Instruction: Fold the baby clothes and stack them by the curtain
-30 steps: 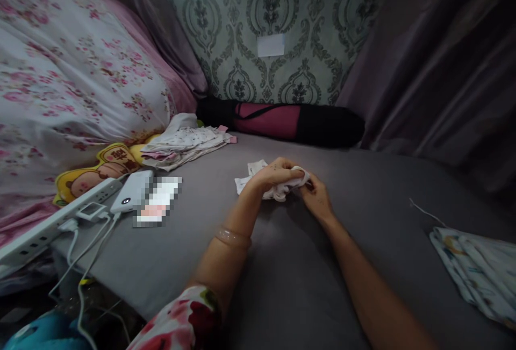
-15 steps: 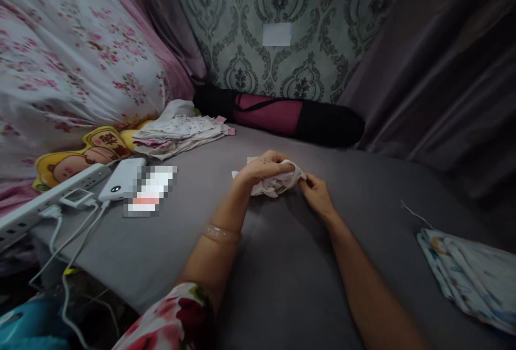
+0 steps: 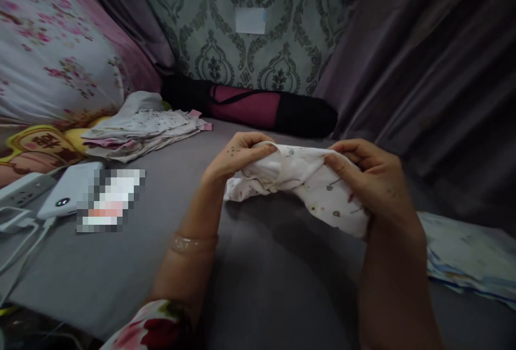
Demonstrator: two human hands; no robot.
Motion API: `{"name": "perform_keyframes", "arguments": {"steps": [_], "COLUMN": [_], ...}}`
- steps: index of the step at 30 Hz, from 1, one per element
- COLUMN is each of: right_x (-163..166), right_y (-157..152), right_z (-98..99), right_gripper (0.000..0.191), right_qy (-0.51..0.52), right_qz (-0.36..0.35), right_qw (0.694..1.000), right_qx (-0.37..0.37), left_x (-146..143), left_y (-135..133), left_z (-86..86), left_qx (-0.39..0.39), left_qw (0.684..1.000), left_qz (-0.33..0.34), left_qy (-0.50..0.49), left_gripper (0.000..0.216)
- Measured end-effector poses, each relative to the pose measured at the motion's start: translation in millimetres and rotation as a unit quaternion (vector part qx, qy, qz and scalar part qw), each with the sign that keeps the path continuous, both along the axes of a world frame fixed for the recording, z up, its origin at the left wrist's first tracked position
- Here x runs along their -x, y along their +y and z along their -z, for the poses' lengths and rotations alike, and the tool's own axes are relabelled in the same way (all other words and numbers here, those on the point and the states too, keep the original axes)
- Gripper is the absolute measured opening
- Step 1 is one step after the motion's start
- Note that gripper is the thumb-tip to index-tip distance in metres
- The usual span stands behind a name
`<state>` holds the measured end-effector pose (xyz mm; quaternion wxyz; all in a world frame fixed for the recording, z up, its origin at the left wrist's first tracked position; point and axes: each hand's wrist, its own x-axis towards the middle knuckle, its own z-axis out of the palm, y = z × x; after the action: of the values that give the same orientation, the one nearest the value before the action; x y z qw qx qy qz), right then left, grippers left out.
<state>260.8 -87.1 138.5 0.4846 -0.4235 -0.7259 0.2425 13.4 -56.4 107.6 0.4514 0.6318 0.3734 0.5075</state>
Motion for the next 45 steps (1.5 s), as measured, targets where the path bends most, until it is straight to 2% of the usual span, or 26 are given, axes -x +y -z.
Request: {"name": "perform_keyframes", "arguments": {"steps": [2, 5, 8, 11, 14, 19, 23, 25, 29, 34, 40, 45], "right_x": [-10.9, -27.7, -41.0, -47.1, -42.0, -14.4, 0.3, -0.2, -16.0, -45.6, -69.9, -81.8], "right_y": [10.2, 38.1, 60.0, 67.1, 64.5, 58.0, 57.0, 57.8, 62.9, 71.4, 74.8, 74.6], "right_z": [7.9, 32.9, 56.4, 67.2, 66.9, 64.1, 68.1, 68.4, 65.0, 64.8, 67.8, 66.8], "right_gripper": [0.029, 0.031, 0.030, 0.022, 0.021, 0.036, 0.034, 0.035, 0.037, 0.038, 0.039, 0.037], "right_qy": [-0.042, -0.127, -0.202, -0.240, -0.228, -0.115, -0.090, -0.075, 0.015, 0.081, 0.120, 0.130], "right_qz": [-0.011, -0.063, -0.118, -0.133, -0.139, -0.175, -0.217, -0.193, -0.057, 0.076, 0.140, 0.159], "right_qw": [0.998, 0.983, 0.959, 0.943, 0.942, 0.964, 0.958, 0.962, 0.990, 0.988, 0.979, 0.975], "right_qx": [0.048, 0.116, 0.159, 0.190, 0.202, 0.161, 0.167, 0.177, 0.132, 0.102, 0.090, 0.090], "left_x": [-2.5, -10.6, -19.8, -26.4, -30.5, -36.8, -38.9, -37.3, -28.8, -19.6, -19.8, -26.8], "left_y": [2.8, 11.3, 20.6, 24.8, 21.7, 13.0, 9.9, 9.8, 12.8, 18.1, 23.1, 27.7], "left_z": [5.5, 21.2, 38.2, 47.1, 44.8, 31.4, 26.3, 26.8, 33.1, 40.6, 49.7, 64.3], "left_qx": [0.009, 0.032, 0.048, 0.055, 0.053, 0.032, 0.019, 0.025, 0.056, 0.092, 0.032, -0.052], "left_qw": [1.000, 0.997, 0.995, 0.995, 0.996, 0.995, 0.996, 0.997, 0.996, 0.984, 0.945, 0.928], "left_qz": [0.002, 0.008, 0.016, 0.020, 0.024, 0.051, 0.056, 0.048, 0.059, 0.114, 0.117, 0.028], "left_qy": [0.026, 0.074, 0.089, 0.081, 0.072, 0.083, 0.071, 0.054, 0.038, 0.105, 0.305, 0.367], "left_gripper": [0.020, 0.020, 0.020, 0.019, 0.020, 0.022, 0.021, 0.022, 0.027, 0.039, 0.047, 0.031]}}
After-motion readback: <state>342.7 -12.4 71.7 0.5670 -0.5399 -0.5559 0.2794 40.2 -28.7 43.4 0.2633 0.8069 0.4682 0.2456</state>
